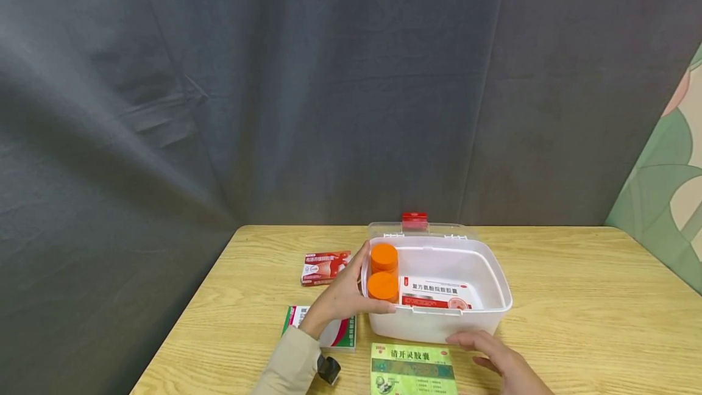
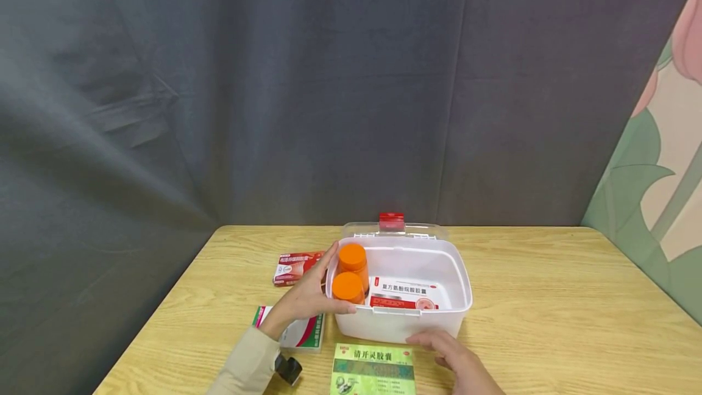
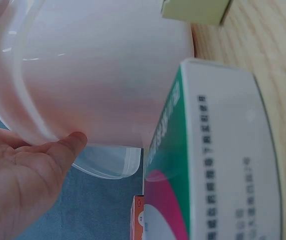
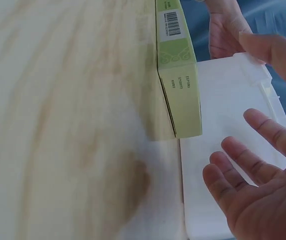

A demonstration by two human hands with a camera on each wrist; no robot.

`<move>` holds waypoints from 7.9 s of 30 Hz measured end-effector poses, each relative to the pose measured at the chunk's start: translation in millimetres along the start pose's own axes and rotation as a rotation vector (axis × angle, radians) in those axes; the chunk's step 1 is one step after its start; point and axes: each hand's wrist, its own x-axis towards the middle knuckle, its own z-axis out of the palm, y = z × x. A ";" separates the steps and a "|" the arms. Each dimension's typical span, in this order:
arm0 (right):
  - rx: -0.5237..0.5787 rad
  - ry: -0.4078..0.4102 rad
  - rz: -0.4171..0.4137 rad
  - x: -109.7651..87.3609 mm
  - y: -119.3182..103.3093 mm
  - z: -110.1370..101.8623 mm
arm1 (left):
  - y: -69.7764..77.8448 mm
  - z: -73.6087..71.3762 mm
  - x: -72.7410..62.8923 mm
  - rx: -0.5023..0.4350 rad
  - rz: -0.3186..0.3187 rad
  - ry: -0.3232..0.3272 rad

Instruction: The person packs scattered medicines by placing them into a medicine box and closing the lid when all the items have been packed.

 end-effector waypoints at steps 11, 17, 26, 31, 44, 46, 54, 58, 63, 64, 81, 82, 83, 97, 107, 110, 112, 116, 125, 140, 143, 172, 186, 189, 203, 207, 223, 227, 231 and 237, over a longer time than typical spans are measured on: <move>0.014 -0.102 -0.002 5.3 5.9 3.1 | -1.0 -0.5 0.3 -0.008 0.012 -0.009; -0.089 -0.021 -0.136 10.1 15.2 10.9 | -0.6 -0.8 0.6 -0.008 0.006 -0.011; -0.134 -0.009 -0.182 12.5 23.3 14.4 | 1.2 -1.1 0.3 0.002 -0.005 -0.008; -0.133 -0.034 -0.153 13.8 20.7 13.7 | 1.7 -0.8 0.1 -0.002 -0.006 -0.007; -0.039 -0.104 -0.119 17.6 17.5 12.7 | 0.8 -0.2 0.2 -0.002 -0.006 -0.002; -0.016 -0.118 -0.096 17.8 17.1 11.6 | 0.7 -0.1 0.1 -0.001 -0.008 -0.001; 0.223 -0.262 0.000 18.9 19.0 6.6 | 1.2 0.0 -0.1 -0.005 -0.002 -0.004; 0.237 -0.283 -0.021 19.0 20.7 5.8 | 1.1 0.1 -0.4 -0.005 -0.003 -0.003; 0.238 -0.289 -0.061 17.0 21.6 5.6 | 0.4 0.4 -0.7 -0.010 -0.008 0.001; 0.242 -0.288 -0.074 16.3 21.7 5.8 | 0.3 0.4 -0.7 -0.013 -0.007 0.001; 0.368 -0.258 -0.098 10.6 19.1 10.1 | 0.3 0.1 -0.9 -0.023 0.002 -0.005; 0.365 -0.258 -0.082 10.5 18.6 9.8 | 0.3 0.1 -0.9 -0.024 0.001 -0.005; 0.362 -0.257 -0.070 10.4 18.2 9.4 | 0.2 0.2 -0.9 -0.022 0.001 -0.004; 0.275 -0.237 -0.082 7.6 11.3 4.3 | 0.0 0.6 -0.7 -0.005 -0.002 0.002; 0.319 -0.252 -0.008 6.8 4.0 -0.4 | -0.5 0.8 -0.7 -0.008 0.005 0.003; 0.310 -0.249 -0.009 6.4 1.1 -1.6 | -0.2 1.0 -0.8 -0.008 0.005 0.004; 0.301 -0.244 -0.017 5.8 -0.8 -2.3 | -0.1 1.0 -0.9 -0.009 0.005 0.005; 0.304 -0.240 -0.033 4.2 -4.4 -3.6 | -0.1 1.0 -1.0 -0.008 0.006 0.006; 0.296 -0.226 -0.086 0.5 -11.1 -8.9 | -0.5 0.4 -1.1 -0.003 0.002 0.002; 0.278 -0.154 -0.153 -1.7 -21.7 -27.0 | -1.0 0.8 -1.0 0.008 0.009 0.001; 0.254 -0.112 -0.101 -3.8 -25.9 -34.5 | -0.7 1.0 -0.7 0.017 0.003 0.002; 0.087 0.070 -0.335 -5.1 -38.1 -70.2 | 0.2 0.5 -1.8 -0.027 0.001 -0.003; 0.001 0.123 -0.336 8.6 -47.0 -82.5 | -0.7 0.3 -1.0 -0.046 0.007 -0.006; 0.003 0.136 -0.319 13.0 -48.6 -84.4 | -1.2 0.0 -1.0 -0.043 0.004 -0.007; 0.004 0.189 -0.252 29.6 -36.9 -84.7 | -1.2 0.5 -0.7 -0.028 -0.005 -0.006; 0.011 0.191 -0.245 34.0 -36.0 -85.5 | -1.2 0.6 -0.9 -0.026 -0.001 -0.008; 0.048 0.161 -0.164 49.4 -26.7 -93.0 | -1.1 0.8 -1.1 -0.013 -0.014 0.001; 0.051 0.155 -0.127 52.1 -23.6 -92.6 | -1.2 0.8 -0.9 -0.018 -0.010 -0.003; 0.079 0.141 -0.118 56.2 -19.9 -93.0 | -0.6 0.5 -0.9 -0.018 -0.011 -0.003; 0.094 0.119 -0.090 60.3 -15.9 -94.6 | 0.5 0.2 -0.3 -0.012 -0.020 -0.006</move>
